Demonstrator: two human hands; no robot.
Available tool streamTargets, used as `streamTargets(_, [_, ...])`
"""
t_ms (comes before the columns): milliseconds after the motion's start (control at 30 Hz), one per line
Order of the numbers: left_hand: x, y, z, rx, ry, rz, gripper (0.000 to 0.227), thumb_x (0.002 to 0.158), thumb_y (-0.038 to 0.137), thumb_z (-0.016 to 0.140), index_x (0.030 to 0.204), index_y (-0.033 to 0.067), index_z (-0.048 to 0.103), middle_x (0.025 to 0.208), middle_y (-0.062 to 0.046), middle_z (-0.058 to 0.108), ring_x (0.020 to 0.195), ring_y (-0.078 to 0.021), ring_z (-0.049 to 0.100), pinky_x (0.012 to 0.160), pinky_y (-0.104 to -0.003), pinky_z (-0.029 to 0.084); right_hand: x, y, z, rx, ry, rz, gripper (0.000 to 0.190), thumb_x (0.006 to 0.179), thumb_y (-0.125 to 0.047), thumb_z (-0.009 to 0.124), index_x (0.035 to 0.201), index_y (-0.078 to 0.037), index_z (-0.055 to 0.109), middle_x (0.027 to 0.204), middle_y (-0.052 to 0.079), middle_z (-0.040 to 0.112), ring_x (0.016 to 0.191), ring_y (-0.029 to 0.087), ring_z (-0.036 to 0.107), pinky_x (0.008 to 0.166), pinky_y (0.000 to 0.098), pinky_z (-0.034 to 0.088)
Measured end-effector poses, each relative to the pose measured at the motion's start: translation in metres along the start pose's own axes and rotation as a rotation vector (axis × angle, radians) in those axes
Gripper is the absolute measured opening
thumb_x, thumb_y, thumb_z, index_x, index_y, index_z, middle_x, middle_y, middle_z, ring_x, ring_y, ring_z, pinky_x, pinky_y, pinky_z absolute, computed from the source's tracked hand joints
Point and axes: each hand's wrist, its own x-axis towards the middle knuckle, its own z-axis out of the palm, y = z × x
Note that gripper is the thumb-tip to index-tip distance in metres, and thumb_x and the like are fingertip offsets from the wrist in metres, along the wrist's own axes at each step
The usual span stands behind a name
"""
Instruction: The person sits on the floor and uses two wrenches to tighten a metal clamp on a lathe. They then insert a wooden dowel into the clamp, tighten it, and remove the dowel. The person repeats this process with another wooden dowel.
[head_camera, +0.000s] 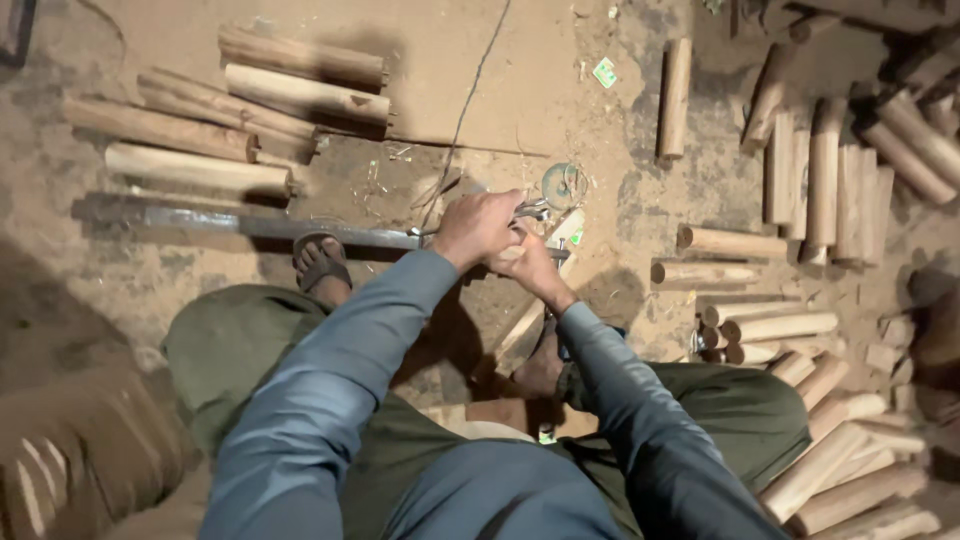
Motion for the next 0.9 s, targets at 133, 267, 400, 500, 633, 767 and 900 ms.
streamTargets(133, [0.006,0.006,0.001,0.021,0.007,-0.057,0.03,0.08,0.031,0.073,0.103,0.0126,0.069,0.086,-0.017,0.073,0.082,-0.0403,0.07,0.07,-0.053,0.054,0.007,0.011,0.004,-0.012,0.043,-0.141,0.044,0.075,-0.013,0.087,0.112,-0.001,0.066,0.102,0.008,0.074,0.094,0.016,0.07,0.081,0.035,0.059])
streamTargets(267, [0.009,0.011,0.007,0.056,0.073,-0.061,0.031,0.079,0.029,0.078,0.095,0.0047,0.068,0.083,-0.019,0.071,0.079,-0.0409,0.069,0.069,-0.054,0.053,0.009,0.018,0.013,0.139,0.036,-0.111,0.036,0.084,-0.016,0.079,0.114,0.0,0.066,0.104,0.009,0.074,0.095,0.019,0.068,0.083,0.0357,0.058])
streamTargets(400, [0.015,0.013,0.02,0.146,0.191,0.017,0.025,0.075,0.018,0.078,0.093,0.0036,0.067,0.077,-0.015,0.069,0.076,-0.0359,0.069,0.066,-0.051,0.052,0.002,0.042,0.011,-0.06,0.103,-0.251,0.047,0.083,-0.018,0.082,0.122,0.001,0.064,0.114,0.014,0.071,0.103,0.026,0.069,0.09,0.0381,0.056])
streamTargets(500, [0.016,0.009,0.028,0.233,0.133,0.031,0.017,0.078,0.012,0.077,0.088,0.0059,0.066,0.077,-0.012,0.067,0.073,-0.0307,0.067,0.063,-0.046,0.052,-0.013,0.078,-0.001,-0.227,0.155,-0.398,0.07,0.075,-0.019,0.088,0.134,0.002,0.057,0.128,0.019,0.06,0.116,0.036,0.061,0.1,0.0431,0.05])
streamTargets(633, [0.014,0.009,0.03,0.262,0.193,0.079,0.022,0.069,0.013,0.079,0.08,0.0077,0.061,0.075,-0.01,0.065,0.074,-0.0318,0.066,0.064,-0.046,0.051,-0.044,0.143,-0.009,0.108,0.499,0.109,0.071,0.08,-0.027,0.083,0.137,-0.002,0.051,0.126,0.017,0.063,0.118,0.034,0.068,0.099,0.0394,0.057])
streamTargets(767, [0.019,0.013,0.029,0.211,0.178,0.002,0.019,0.074,0.014,0.078,0.082,0.0079,0.061,0.077,-0.011,0.065,0.074,-0.0335,0.065,0.064,-0.049,0.05,-0.066,0.198,-0.018,-0.216,0.483,0.38,0.076,0.078,-0.025,0.086,0.137,0.001,0.046,0.121,0.025,0.065,0.112,0.038,0.066,0.096,0.0443,0.052])
streamTargets(900, [0.021,0.015,0.027,0.163,0.202,-0.02,0.012,0.075,0.006,0.071,0.082,0.0077,0.061,0.08,-0.012,0.066,0.077,-0.0352,0.064,0.068,-0.05,0.051,-0.062,0.202,-0.027,-0.233,0.466,0.581,0.07,0.081,-0.031,0.084,0.131,0.002,0.048,0.114,0.028,0.067,0.104,0.039,0.069,0.091,0.0465,0.055])
